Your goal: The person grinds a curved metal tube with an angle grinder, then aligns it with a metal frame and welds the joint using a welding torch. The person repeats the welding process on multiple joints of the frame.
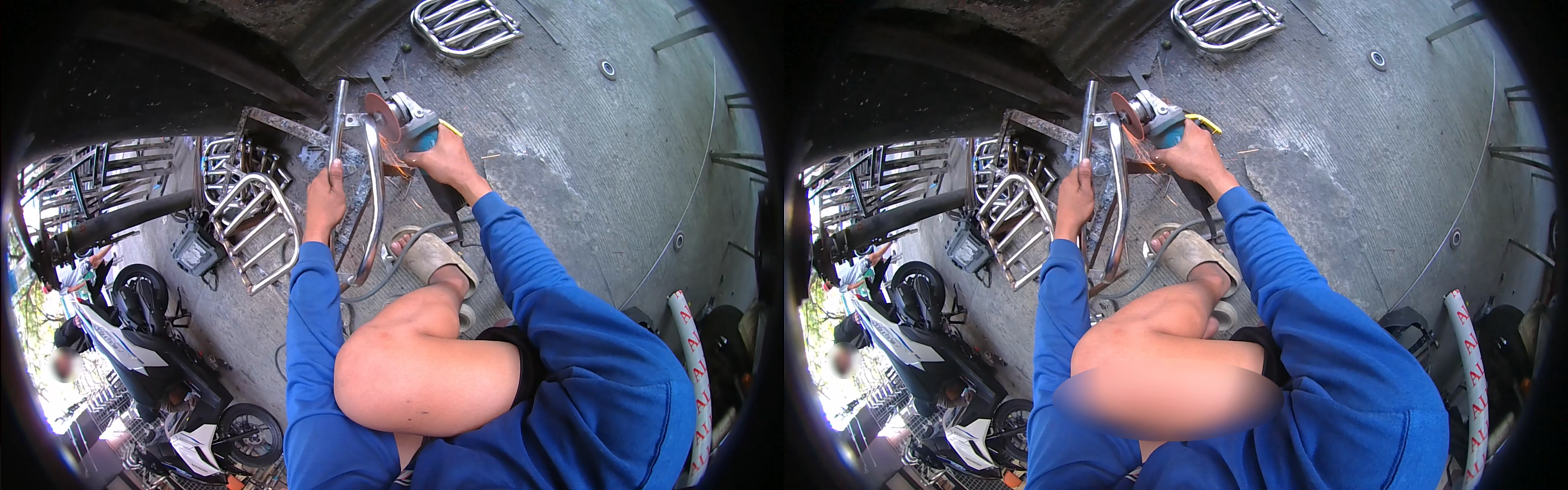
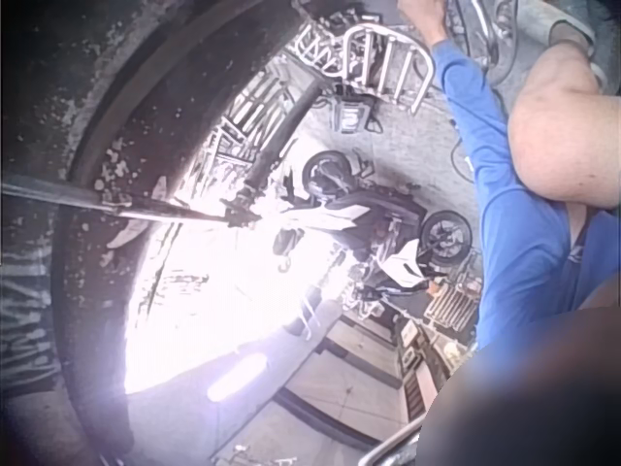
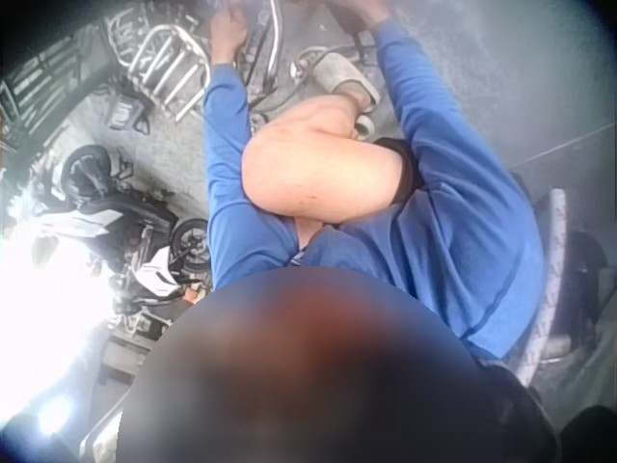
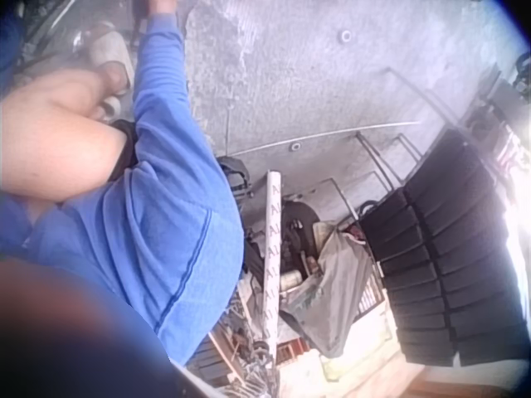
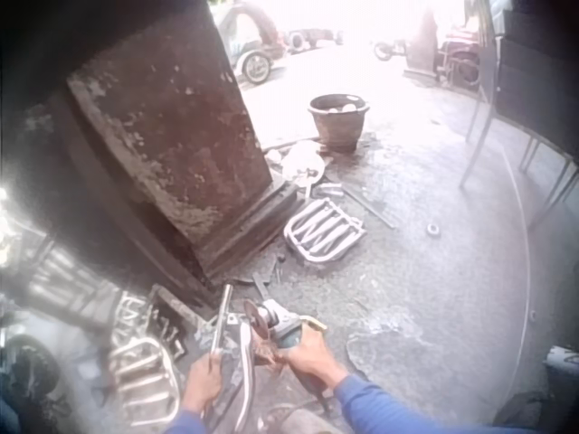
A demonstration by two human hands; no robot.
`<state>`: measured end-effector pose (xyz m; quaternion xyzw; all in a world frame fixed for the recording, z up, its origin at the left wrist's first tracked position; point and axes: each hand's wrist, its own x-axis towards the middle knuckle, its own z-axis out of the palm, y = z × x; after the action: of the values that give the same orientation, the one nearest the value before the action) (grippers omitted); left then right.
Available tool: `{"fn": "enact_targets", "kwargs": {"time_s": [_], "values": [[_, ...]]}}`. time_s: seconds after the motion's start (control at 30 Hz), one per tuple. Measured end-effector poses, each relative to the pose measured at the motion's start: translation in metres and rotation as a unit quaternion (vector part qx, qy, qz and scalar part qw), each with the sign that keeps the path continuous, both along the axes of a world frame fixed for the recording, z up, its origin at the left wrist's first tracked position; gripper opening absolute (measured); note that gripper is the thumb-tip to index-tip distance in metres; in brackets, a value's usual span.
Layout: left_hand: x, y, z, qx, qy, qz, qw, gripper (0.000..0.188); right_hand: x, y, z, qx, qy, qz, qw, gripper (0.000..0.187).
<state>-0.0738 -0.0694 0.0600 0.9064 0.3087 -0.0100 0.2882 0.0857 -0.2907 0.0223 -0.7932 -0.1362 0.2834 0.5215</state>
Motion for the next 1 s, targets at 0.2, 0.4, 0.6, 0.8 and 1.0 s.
{"fn": "enact_targets", "kwargs": {"time_s": [0.2,0.4,0.6,0.8,1.0], "values": [[0.000,0.002,0.000,-0.008,0.006,0.001,1.000,0.061,-0.001,0.002,-0.004,-0.027,0.000,-0.017,0.999,0.067],[0.000,0.003,-0.001,-0.005,0.017,0.003,1.000,0.062,-0.005,-0.002,-0.008,-0.034,-0.003,-0.013,0.999,0.066],[0.000,0.002,0.001,-0.007,0.012,0.002,1.000,0.062,0.001,0.002,-0.010,-0.024,-0.005,0.002,1.000,0.078],[0.001,0.003,0.001,-0.037,0.028,0.015,0.999,0.061,0.002,0.001,-0.016,-0.020,0.007,0.013,1.000,0.082],[-0.004,0.008,-0.008,-0.042,-0.002,0.018,0.999,0.061,-0.007,-0.013,-0.023,-0.077,-0.006,0.026,0.997,0.086]]}}
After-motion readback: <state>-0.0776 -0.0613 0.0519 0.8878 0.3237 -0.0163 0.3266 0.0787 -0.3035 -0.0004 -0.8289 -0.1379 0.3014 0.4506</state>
